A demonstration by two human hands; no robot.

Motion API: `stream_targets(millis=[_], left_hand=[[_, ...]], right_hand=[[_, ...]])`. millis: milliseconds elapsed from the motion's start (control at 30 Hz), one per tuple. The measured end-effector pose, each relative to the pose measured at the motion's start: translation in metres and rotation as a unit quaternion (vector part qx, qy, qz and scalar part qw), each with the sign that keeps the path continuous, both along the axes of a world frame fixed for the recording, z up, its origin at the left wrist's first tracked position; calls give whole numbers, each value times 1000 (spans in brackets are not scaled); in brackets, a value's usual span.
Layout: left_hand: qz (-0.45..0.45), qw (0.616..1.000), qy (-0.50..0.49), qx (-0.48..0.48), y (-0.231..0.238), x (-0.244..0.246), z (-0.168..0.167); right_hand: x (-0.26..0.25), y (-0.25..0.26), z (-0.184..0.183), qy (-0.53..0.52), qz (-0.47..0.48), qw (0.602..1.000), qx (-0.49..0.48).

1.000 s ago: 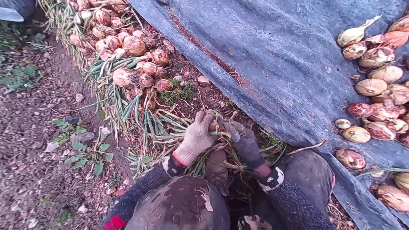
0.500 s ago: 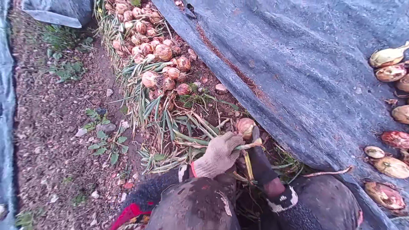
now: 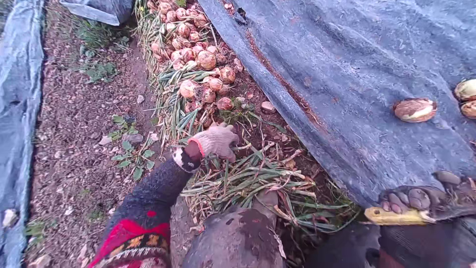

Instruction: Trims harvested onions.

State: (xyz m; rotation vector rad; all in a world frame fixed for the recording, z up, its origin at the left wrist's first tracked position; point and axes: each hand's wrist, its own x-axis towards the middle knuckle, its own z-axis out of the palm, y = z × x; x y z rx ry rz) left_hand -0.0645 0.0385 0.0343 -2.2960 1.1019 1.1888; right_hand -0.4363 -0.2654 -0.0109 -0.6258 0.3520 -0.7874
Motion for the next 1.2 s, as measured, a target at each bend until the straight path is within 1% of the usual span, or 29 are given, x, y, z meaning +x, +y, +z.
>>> stream_targets(millis=[33, 67, 100, 133, 167, 200, 233, 267, 300, 333, 367, 433, 467, 533, 567, 633, 700, 767, 800, 867, 900, 933, 1000, 1067, 1133, 1167, 1200], left_hand=[[-13, 999, 25, -27, 9, 8, -9], [9, 997, 19, -81, 15, 22, -17], [51, 989, -35, -134, 19, 37, -28], [76, 975, -131, -164, 20, 54, -44], [85, 956, -225, -171, 18, 70, -60], [79, 940, -293, -159, 17, 85, -77], [68, 934, -326, -131, 15, 95, -93], [52, 936, -333, -96, 12, 101, -105], [39, 940, -332, -69, 6, 105, -112], [22, 941, -333, -58, 1, 108, -117], [7, 942, -329, -61, -1, 111, -118], [9, 943, -319, -90, 2, 107, -116], [30, 942, -311, -121, 3, 102, -111], [109, 938, -264, -195, 9, 76, -95], [163, 933, -227, -229, 17, 59, -87], [259, 905, -146, -304, 31, 25, -71], [323, 865, -54, -381, 34, -11, -55], [363, 821, 77, -434, 24, -49, -38], [377, 804, 147, -436, 14, -68, -30], [401, 778, 271, -401, -11, -103, -19], [395, 777, 317, -375, -22, -118, -16], [369, 794, 338, -346, -31, -128, -16], [325, 819, 343, -325, -38, -138, -22], [270, 840, 313, -351, -35, -137, -29], [206, 871, 226, -384, -29, -136, -33], [199, 880, 170, -396, -27, -137, -35], [217, 885, 113, -396, -24, -135, -41]], right_hand=[[11, 12, -10, 58, 63, 996, 10], [24, 31, -13, 135, 113, 984, 10], [34, 52, -15, 202, 161, 966, -30], [40, 69, -16, 261, 228, 930, -126], [46, 82, -14, 321, 311, 859, -249], [53, 95, -11, 377, 381, 765, -357], [59, 108, -9, 420, 424, 680, -427], [62, 118, -11, 438, 452, 631, -454], [63, 122, -14, 443, 469, 615, -453], [64, 123, -19, 446, 472, 620, -441], [64, 122, -25, 450, 466, 636, -420], [65, 119, -31, 464, 417, 686, -374], [67, 117, -34, 468, 376, 714, -360], [70, 113, -35, 476, 324, 749, -328], [71, 114, -36, 485, 310, 757, -310], [76, 115, -38, 493, 295, 761, -303], [80, 118, -42, 480, 276, 772, -312], [83, 123, -46, 447, 265, 799, -303], [83, 124, -45, 420, 268, 818, -286], [80, 126, -44, 356, 268, 861, -245], [79, 127, -42, 322, 261, 882, -224], [77, 126, -39, 298, 249, 899, -201], [73, 126, -36, 286, 223, 920, -151], [72, 126, -43, 291, 210, 926, -114], [71, 127, -44, 292, 230, 920, -123], [71, 129, -38, 282, 228, 921, -144], [69, 130, -27, 245, 221, 928, -171]])
